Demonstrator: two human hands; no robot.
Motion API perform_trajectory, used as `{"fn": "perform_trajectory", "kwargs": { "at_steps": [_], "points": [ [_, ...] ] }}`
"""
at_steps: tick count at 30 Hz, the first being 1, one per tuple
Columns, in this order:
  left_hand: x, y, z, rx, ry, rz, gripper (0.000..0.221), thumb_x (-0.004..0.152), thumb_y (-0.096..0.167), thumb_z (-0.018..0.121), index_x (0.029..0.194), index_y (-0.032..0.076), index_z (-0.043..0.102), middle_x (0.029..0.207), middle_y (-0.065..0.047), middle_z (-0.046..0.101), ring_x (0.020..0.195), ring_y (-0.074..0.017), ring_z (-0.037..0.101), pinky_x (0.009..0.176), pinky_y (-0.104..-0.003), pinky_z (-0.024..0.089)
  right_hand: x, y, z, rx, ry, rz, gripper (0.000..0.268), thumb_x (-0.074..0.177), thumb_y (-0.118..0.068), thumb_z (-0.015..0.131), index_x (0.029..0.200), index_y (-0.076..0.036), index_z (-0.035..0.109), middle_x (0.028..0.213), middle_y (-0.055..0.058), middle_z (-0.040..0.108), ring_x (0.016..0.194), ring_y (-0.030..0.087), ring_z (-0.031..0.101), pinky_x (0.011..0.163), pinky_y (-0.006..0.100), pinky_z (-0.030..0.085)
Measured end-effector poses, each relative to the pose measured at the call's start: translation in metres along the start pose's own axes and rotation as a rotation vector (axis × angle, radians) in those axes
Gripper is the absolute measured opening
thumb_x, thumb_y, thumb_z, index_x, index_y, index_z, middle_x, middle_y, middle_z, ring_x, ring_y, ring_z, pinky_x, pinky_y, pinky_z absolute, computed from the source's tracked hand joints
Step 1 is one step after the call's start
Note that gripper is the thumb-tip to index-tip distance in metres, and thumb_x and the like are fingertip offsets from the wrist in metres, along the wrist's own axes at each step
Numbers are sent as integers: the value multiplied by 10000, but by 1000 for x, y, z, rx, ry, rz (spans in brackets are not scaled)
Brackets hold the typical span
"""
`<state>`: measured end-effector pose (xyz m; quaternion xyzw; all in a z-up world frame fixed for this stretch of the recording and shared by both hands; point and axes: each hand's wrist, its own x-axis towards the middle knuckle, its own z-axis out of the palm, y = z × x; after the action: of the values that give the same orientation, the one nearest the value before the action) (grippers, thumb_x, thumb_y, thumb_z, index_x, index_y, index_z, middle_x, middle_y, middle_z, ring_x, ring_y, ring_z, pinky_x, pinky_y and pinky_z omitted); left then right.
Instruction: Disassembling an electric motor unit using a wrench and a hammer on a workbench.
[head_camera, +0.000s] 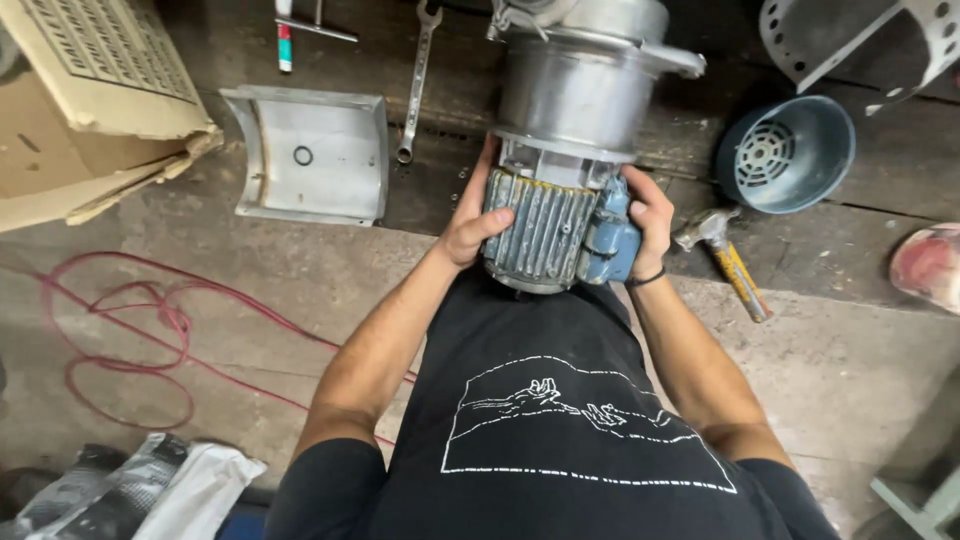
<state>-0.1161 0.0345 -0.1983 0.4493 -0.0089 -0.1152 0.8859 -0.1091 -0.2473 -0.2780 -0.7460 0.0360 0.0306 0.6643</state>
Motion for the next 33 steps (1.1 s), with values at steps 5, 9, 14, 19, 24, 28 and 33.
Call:
{"fn": "perform_trajectory", "kwargs": {
  "at_steps": [5,9,14,19,24,28,33],
  "points": [
    [13,-14,7,123,45,60,1031,950,348,763,1700,133,88,1760,-117,95,1606,-210,127,1348,-404,101,25,10,-15,49,-64,7,709,805,-427,482,1336,7,663,1112,124,613,1008,232,529,939,323,432],
    [13,-31,-6,239,51,120,1001,963,377,754,1700,121,127,1760,-111,102,1604,-187,105,1350,-379,71,21,28,-15,49,-83,-17,667,819,-418,493,1302,3,678,1102,131,633,989,224,543,926,337,440],
    [4,-44,-20,352,83,134,975,989,426,728,1677,50,149,1734,-182,153,1601,-243,132,1349,-421,71,1,25,-14,14,-34,-14,551,904,-417,477,1175,-12,735,1043,163,685,951,225,587,894,314,459],
    [5,-37,-16,290,0,122,950,1056,509,631,1678,148,10,1774,-143,59,1672,-296,97,1403,-488,121,9,10,-7,14,-53,-13,501,973,-421,497,1151,2,697,1102,120,711,1021,212,619,936,356,469],
    [3,-50,-24,294,15,148,944,1049,540,659,1688,185,61,1780,-118,72,1677,-296,104,1399,-530,133,6,-13,-4,-86,-51,-60,502,1018,-420,467,1125,11,702,1089,121,706,1011,216,618,924,356,465],
    [4,-56,-30,315,2,155,946,1039,552,662,1684,196,69,1776,-125,95,1671,-305,135,1392,-541,147,-7,-23,8,195,21,130,484,1026,-464,478,1172,-51,684,1124,72,707,1047,174,634,973,336,494],
    [9,-55,-29,269,-16,65,969,987,602,679,1643,93,181,1698,-187,280,1595,-321,286,1337,-488,241,-17,-28,15,520,0,240,490,1002,-496,560,1274,-92,611,1187,57,683,1096,160,634,1023,332,503]
  ]
}}
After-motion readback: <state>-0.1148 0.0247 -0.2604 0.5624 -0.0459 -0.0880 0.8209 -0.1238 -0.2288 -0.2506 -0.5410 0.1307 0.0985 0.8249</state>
